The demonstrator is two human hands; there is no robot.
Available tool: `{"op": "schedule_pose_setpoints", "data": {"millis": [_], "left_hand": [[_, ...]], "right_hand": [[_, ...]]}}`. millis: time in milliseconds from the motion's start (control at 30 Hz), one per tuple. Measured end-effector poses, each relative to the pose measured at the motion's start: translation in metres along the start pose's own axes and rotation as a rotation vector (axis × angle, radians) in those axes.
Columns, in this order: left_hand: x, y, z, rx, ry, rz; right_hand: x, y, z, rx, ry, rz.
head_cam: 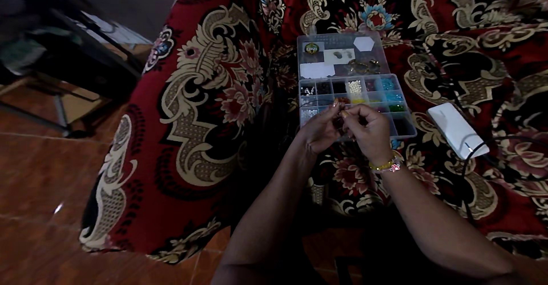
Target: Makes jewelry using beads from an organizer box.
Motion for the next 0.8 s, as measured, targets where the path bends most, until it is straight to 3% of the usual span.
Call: {"op": "schedule_pose_setpoints", "data": {"millis": [333, 533, 700, 800], "left_hand": [[-0.005, -0.005, -0.008, 0.183, -0.053, -0.175], [-0.006, -0.007, -0.005, 0.471, -0.047, -0.525], [-0.013, -0.011, -0.009, 0.903, -0.143, -0.891], [-0.016, -0.014, -0.009, 0.875, -0.162, -0.809]], "right_hand": [[0.000, 0.004, 0.002, -0.005, -0.005, -0.026], [0.003, 0.005, 0.005, 0.030, -0.015, -0.097], [0.005, 0.001, 0.009, 0.086, -0.024, -0.120], [0.006, 0.002, 0.009, 0.107, -0.017, -0.087]]}}
Point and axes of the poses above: each hand's wrist, its own x-axis towards the middle knuckle, its own z-axis out of the back of the hand, y = z × x, the point moved 3 cm from there along x, towards the middle knuckle
